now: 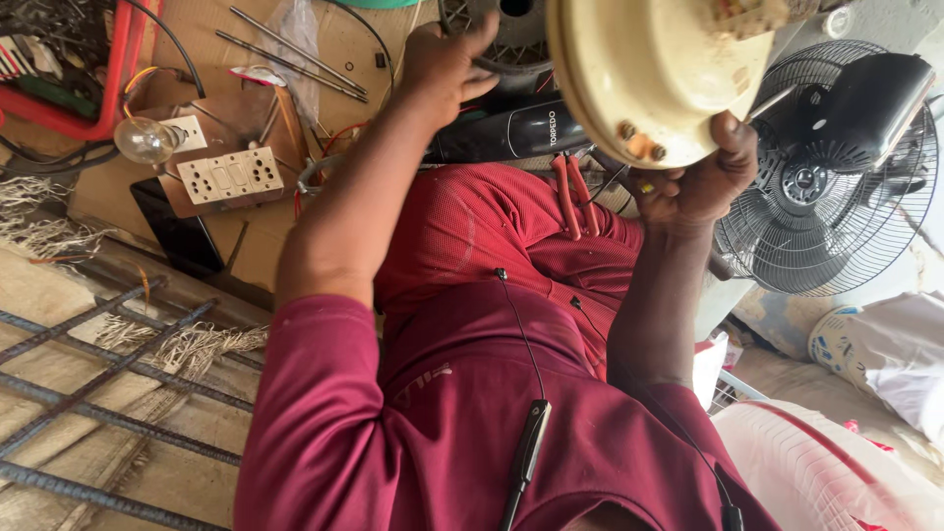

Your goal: The person is repairing a fan motor by connecting wires and securing components. They use pliers and a screwdriver to manipulate wires and tighten screws on the motor housing.

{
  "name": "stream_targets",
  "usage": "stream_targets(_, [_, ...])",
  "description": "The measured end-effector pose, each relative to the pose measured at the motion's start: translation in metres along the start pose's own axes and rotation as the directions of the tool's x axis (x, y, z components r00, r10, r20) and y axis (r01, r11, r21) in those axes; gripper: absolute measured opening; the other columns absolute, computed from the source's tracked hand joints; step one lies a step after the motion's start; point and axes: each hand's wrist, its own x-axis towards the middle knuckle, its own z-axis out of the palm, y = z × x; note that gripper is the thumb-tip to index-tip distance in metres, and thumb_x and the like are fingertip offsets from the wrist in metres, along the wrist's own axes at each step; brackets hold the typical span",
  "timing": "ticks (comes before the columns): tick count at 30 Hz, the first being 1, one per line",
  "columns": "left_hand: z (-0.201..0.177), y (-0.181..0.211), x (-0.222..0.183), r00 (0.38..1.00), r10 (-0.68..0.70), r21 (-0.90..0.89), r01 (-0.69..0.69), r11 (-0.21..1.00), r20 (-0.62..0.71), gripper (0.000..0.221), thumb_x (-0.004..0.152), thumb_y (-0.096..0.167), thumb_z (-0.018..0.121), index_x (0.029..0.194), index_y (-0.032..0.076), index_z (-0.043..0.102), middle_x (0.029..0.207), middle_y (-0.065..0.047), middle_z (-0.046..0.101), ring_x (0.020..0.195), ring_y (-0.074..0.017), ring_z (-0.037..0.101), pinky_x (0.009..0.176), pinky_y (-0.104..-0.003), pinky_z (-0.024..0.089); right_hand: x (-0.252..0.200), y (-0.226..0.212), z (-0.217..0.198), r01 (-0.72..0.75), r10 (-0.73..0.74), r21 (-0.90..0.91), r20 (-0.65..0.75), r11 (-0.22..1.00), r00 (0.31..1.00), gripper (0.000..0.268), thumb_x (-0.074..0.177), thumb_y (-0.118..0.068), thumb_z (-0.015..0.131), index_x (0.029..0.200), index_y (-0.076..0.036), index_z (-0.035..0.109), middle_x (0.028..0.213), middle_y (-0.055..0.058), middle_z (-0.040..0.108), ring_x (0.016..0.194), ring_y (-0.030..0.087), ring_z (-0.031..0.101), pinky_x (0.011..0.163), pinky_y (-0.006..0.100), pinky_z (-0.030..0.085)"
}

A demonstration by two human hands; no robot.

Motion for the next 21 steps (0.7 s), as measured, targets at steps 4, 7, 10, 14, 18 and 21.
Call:
stream_targets(4, [-0.026,-0.029,0.019,0.995,0.084,-0.074,-0.088,0.993,-0.057,0.034,0.078,0.009,0.080,0.109,-0.002,0.070,0.102,-0.014,0.076,0.092,-0.0308,0.076,0.073,-0.047,0.065,-0.006,-0.010,-0.008,-0.003,0.007,0.053,-0.061,0.999,0.998,0.044,0.103,-0.024,0.059,0.135,0.006,0.055,0.102,0.016,0.072,0.047,0.011,0.050,0.041,0.019,0.036])
stream_targets(7, [-0.051,-0.030,0.016,0.994,0.093,-0.088,-0.098,0.991,-0.058,0.027,0.084,0.007,0.076,0.108,-0.004,0.072,0.101,-0.015,0.077,0.089,-0.0293,0.076,0.071,-0.045,0.063,-0.002,-0.005,-0.013,-0.005,0.010,0.095,-0.055,0.995,0.998,0.046,0.101,-0.025,0.060,0.136,0.006,0.056,0.103,0.017,0.073,0.049,0.010,0.052,0.040,0.018,0.036])
stream_targets(10, [-0.058,-0.035,0.009,0.992,0.125,-0.148,-0.128,0.981,-0.029,0.021,0.088,0.004,0.074,0.108,-0.005,0.071,0.102,-0.015,0.078,0.087,-0.0276,0.076,0.073,-0.044,0.064,-0.002,-0.001,-0.016,0.006,-0.006,0.052,-0.009,0.999,1.000,0.043,0.105,-0.026,0.060,0.133,0.007,0.057,0.099,0.014,0.072,0.052,0.009,0.053,0.041,0.018,0.035])
stream_targets(14, [-0.062,-0.039,0.014,0.991,0.135,-0.327,-0.136,0.935,-0.025,0.023,0.087,-0.004,0.073,0.109,-0.005,0.069,0.104,-0.015,0.077,0.090,-0.0283,0.077,0.080,-0.046,0.066,-0.006,0.003,-0.015,-0.021,0.019,0.082,0.027,0.996,0.999,0.039,0.107,-0.024,0.061,0.132,0.007,0.056,0.095,0.012,0.072,0.052,0.009,0.054,0.043,0.018,0.036])
stream_targets(18, [-0.086,-0.043,0.012,0.994,0.061,-0.435,-0.096,0.895,-0.094,0.025,0.084,-0.009,0.074,0.107,-0.005,0.067,0.103,-0.014,0.074,0.091,-0.0283,0.077,0.081,-0.050,0.069,-0.013,0.003,-0.017,-0.057,0.062,0.161,-0.026,0.985,0.998,0.050,0.097,-0.021,0.062,0.139,0.006,0.055,0.100,0.014,0.073,0.051,0.011,0.057,0.036,0.017,0.039])
stream_targets(21, [-0.103,-0.036,0.001,0.999,0.043,-0.515,-0.050,0.855,-0.026,0.026,0.087,-0.008,0.072,0.113,-0.007,0.067,0.108,-0.016,0.076,0.096,-0.0305,0.078,0.085,-0.048,0.065,-0.017,0.000,-0.020,-0.034,0.036,0.139,-0.013,0.990,0.999,0.046,0.101,-0.022,0.061,0.136,0.008,0.054,0.097,0.014,0.073,0.051,0.010,0.056,0.041,0.019,0.037])
